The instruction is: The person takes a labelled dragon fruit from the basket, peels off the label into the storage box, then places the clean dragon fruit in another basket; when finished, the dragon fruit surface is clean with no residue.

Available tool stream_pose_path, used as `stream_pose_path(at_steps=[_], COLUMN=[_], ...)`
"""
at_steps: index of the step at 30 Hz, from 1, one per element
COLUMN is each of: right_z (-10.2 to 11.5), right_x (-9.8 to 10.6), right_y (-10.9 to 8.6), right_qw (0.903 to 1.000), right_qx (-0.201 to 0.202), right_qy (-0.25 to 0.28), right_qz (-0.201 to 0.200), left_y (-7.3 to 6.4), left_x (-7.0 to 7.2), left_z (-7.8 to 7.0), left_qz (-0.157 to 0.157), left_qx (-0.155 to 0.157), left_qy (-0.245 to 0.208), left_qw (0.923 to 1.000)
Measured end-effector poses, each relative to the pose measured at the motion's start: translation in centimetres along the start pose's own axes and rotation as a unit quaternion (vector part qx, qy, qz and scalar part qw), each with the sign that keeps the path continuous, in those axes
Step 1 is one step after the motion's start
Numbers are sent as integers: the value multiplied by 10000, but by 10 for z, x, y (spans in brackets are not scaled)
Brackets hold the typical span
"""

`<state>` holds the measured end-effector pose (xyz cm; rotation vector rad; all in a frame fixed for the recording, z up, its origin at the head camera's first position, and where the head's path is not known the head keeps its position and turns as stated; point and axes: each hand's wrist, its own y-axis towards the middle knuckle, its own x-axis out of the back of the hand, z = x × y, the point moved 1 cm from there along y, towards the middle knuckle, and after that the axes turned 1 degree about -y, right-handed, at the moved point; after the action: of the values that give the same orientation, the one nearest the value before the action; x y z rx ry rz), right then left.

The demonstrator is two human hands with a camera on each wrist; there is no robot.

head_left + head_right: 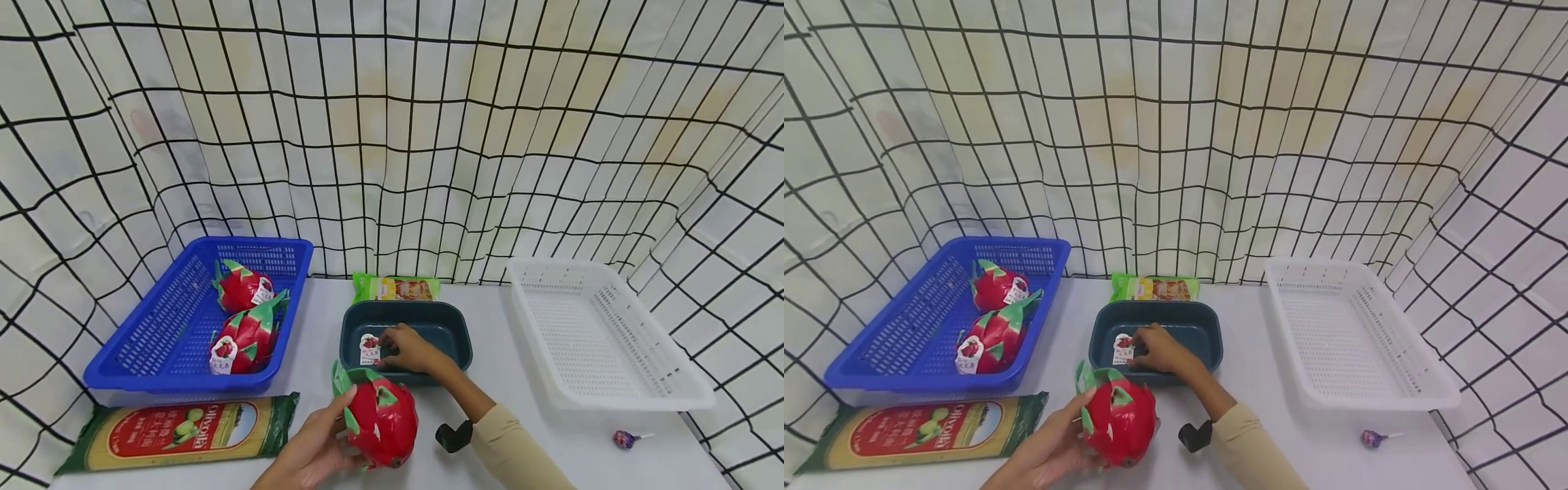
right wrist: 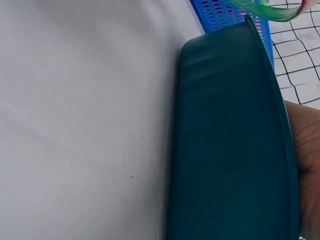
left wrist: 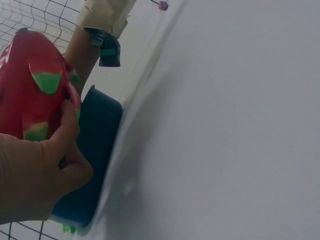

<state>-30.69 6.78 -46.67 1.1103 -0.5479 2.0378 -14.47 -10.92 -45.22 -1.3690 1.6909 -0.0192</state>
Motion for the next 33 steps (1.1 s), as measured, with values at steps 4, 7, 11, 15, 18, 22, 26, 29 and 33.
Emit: stream_pose_path(at_steps=[4,7,11,15,18,22,26,29,33], right_z=[-2,-3,-4,-9,-13,-25,-50,-76,-116], right_x=[1,4,16,36,55,87,126,153,179], right_y=[-5,-11,-23,-38,-52,-79,-118,-155,-206], right_qw=[10000,9998,9987,9967,9947,9891,9754,9538,9033], right_qx=[18,90,268,374,424,365,-282,-1066,-2100], right_qy=[79,114,262,516,688,761,474,313,541], right_qz=[-49,-140,-338,-496,-643,-1203,-2132,-2792,-3702], left_y=[0,-1,-2,-2,-1,1,2,1,1], left_x=[-3,-5,-9,-14,-18,-21,-27,-32,-38], left_z=[0,1,1,-1,-1,1,1,-2,-6], left_qz=[184,374,510,664,859,1107,1245,1320,1252], left_qx=[-84,-64,-83,-154,-48,187,194,160,7], left_qy=[-223,-419,-583,-603,-859,-1457,-1577,-1388,-952], left_qw=[9995,9984,9970,9959,9926,9829,9794,9814,9876])
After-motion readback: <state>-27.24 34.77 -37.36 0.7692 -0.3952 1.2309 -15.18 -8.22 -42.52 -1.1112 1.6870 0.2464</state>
